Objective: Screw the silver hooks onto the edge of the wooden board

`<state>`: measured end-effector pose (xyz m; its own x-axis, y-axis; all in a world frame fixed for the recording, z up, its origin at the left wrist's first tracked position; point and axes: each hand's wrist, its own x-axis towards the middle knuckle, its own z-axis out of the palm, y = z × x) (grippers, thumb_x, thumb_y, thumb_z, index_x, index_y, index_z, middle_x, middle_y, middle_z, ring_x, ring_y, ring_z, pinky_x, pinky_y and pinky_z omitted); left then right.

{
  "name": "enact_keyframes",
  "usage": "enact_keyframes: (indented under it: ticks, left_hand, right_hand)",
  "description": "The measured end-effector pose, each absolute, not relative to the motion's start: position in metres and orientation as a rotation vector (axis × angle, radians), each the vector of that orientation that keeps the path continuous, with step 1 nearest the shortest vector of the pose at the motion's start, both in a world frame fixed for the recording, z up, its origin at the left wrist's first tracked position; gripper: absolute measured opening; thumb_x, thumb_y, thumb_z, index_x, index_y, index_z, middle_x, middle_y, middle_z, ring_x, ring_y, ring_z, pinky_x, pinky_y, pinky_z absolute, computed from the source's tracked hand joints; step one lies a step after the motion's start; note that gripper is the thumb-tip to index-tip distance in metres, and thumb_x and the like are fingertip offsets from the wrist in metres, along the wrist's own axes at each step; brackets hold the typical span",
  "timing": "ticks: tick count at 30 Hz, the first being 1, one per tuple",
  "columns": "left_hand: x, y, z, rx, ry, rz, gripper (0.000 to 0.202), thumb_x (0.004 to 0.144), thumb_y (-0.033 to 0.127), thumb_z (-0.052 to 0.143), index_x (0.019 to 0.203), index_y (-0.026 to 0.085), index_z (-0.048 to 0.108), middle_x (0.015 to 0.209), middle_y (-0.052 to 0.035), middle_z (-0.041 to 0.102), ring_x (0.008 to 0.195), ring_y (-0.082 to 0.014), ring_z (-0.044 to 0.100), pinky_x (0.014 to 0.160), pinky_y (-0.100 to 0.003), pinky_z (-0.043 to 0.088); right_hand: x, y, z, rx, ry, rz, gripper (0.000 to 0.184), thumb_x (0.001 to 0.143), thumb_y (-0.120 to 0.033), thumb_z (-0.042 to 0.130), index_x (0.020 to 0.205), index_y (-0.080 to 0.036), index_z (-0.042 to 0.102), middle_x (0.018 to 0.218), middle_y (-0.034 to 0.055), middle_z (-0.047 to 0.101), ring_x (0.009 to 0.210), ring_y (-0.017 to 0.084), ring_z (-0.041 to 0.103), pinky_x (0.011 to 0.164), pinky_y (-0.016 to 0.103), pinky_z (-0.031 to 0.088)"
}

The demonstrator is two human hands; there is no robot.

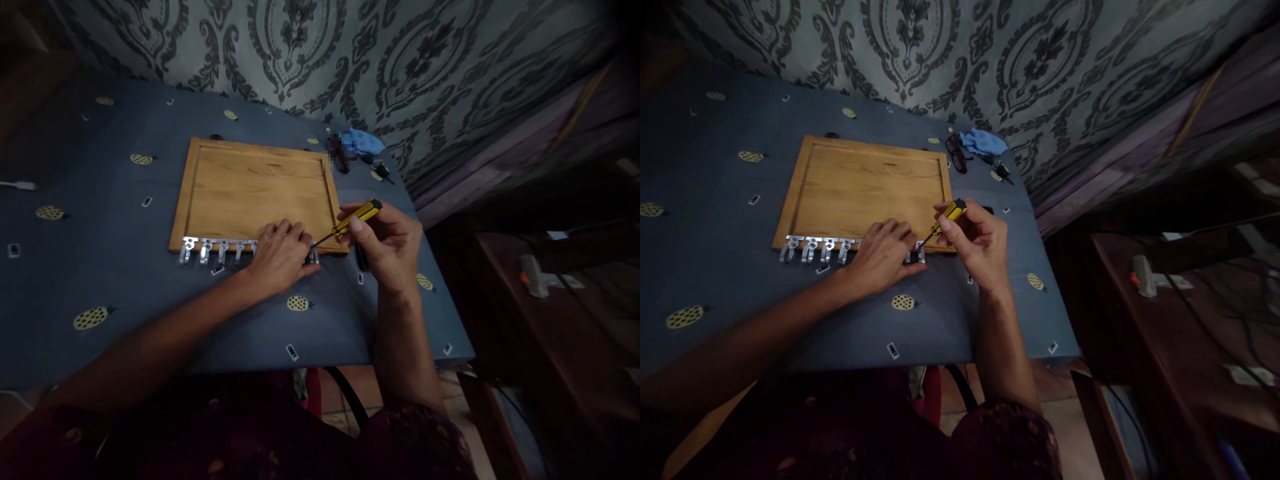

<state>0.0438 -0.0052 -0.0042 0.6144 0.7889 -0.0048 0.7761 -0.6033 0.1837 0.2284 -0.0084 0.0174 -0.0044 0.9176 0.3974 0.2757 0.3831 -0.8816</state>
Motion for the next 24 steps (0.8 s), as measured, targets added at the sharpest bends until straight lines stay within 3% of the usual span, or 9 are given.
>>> enact_keyframes:
  ticks: [8, 24]
  left_hand:
    - [0.043, -0.004, -0.006, 2.693, 1.309, 0.149, 0.045, 0.102, 0.052, 0.067, 0.125, 0.014, 0.07, 0.129, -0.0148, 0.068, 0.124, -0.0341, 0.058, 0.1, -0.044, 0.046]
    - [0.044, -0.005, -0.005, 2.686, 1.318, 0.144, 0.046, 0.103, 0.052, 0.067, 0.127, 0.013, 0.069, 0.13, -0.0148, 0.068, 0.126, -0.0344, 0.058, 0.101, -0.044, 0.045]
  right_hand:
    - [0.229, -0.004, 0.011, -1.053, -1.308, 0.405, 0.044, 0.074, -0.057, 0.093, 0.071, -0.025, 0.063, 0.061, -0.0069, 0.061, 0.041, 0.008, 0.051, 0.036, 0.024, 0.041]
    - [0.226, -0.003, 0.003, -1.091, -1.493, 0.438, 0.041, 0.082, -0.058, 0.087, 0.075, -0.025, 0.063, 0.064, -0.0041, 0.061, 0.049, 0.012, 0.062, 0.044, 0.027, 0.048]
